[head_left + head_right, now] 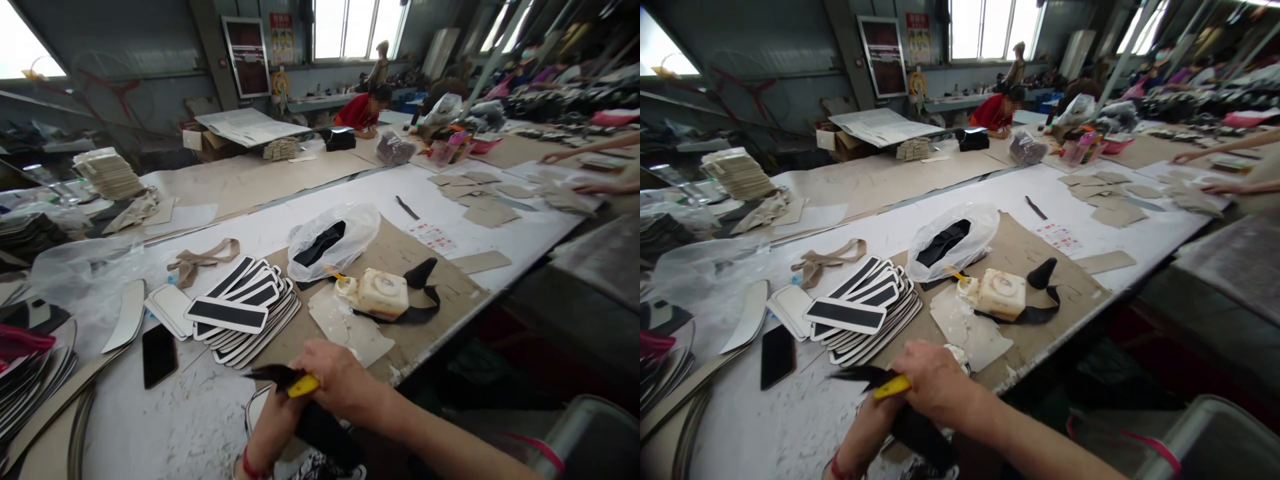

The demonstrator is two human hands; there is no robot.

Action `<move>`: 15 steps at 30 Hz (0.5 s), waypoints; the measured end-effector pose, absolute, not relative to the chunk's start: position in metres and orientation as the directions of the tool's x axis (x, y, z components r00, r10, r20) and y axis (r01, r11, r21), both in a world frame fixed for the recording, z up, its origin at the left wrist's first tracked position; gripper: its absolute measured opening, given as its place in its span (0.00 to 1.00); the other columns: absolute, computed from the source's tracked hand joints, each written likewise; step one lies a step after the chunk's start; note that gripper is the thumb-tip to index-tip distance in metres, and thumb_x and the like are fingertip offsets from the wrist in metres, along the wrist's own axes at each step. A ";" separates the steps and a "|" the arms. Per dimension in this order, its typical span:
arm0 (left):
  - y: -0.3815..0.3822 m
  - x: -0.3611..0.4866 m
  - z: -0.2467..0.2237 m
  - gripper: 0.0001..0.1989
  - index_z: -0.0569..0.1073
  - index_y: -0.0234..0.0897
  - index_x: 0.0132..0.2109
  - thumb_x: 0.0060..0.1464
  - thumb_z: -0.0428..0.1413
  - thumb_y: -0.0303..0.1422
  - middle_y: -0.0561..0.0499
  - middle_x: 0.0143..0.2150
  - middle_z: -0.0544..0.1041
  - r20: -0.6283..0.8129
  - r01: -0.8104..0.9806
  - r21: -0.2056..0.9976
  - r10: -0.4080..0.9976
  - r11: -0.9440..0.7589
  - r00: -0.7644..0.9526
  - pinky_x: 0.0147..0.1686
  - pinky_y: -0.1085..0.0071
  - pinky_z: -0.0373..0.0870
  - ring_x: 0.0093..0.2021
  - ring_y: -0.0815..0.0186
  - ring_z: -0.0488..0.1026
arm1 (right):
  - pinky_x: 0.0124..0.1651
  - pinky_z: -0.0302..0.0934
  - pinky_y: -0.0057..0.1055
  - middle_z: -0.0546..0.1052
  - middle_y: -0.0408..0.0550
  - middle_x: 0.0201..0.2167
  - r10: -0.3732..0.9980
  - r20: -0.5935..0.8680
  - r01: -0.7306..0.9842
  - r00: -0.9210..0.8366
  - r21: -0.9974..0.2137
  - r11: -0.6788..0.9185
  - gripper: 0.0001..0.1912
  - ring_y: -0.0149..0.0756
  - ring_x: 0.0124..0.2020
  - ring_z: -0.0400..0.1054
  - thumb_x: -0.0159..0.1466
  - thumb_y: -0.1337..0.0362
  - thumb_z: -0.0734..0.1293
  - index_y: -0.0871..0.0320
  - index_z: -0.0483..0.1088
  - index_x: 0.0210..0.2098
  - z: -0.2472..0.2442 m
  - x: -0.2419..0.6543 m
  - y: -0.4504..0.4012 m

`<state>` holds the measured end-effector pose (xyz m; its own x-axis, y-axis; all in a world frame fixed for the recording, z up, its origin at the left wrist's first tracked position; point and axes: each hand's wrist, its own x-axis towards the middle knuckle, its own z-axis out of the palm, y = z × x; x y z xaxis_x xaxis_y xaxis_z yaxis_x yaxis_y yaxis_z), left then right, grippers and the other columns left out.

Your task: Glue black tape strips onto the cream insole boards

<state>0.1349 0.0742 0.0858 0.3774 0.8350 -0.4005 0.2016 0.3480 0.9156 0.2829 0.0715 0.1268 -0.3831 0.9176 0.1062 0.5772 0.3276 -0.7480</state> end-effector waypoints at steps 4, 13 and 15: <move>0.062 0.130 0.078 0.18 0.76 0.35 0.36 0.45 0.57 0.44 0.47 0.39 0.76 -0.484 0.179 0.875 0.827 0.450 0.286 0.44 0.66 0.66 0.44 0.54 0.69 | 0.37 0.57 0.26 0.70 0.45 0.29 0.973 0.155 0.493 -0.170 -0.842 0.220 0.13 0.31 0.31 0.63 0.64 0.57 0.56 0.58 0.67 0.35 0.121 0.321 0.081; 0.035 0.081 0.027 0.26 0.74 0.37 0.41 0.37 0.60 0.49 0.58 0.12 0.59 -0.564 -0.063 0.824 0.806 0.563 -0.180 0.23 0.67 0.68 0.16 0.67 0.64 | 0.35 0.56 0.31 0.69 0.47 0.25 0.941 0.219 0.672 0.256 -0.741 -0.010 0.24 0.35 0.28 0.63 0.63 0.46 0.49 0.58 0.65 0.32 0.089 0.420 0.156; 0.029 0.065 0.020 0.26 0.75 0.39 0.40 0.38 0.58 0.52 0.58 0.11 0.58 -0.563 0.007 0.812 0.785 0.584 -0.257 0.20 0.67 0.67 0.16 0.64 0.65 | 0.35 0.56 0.30 0.69 0.47 0.26 0.949 0.225 0.681 0.221 -0.732 0.014 0.23 0.35 0.28 0.63 0.63 0.47 0.50 0.58 0.64 0.32 0.079 0.424 0.169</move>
<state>0.0651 0.0295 0.0200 -0.2566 0.7854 -0.5634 0.0066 0.5843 0.8115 0.4241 0.1693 0.0790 0.2213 0.9489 0.2249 0.6814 0.0145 -0.7318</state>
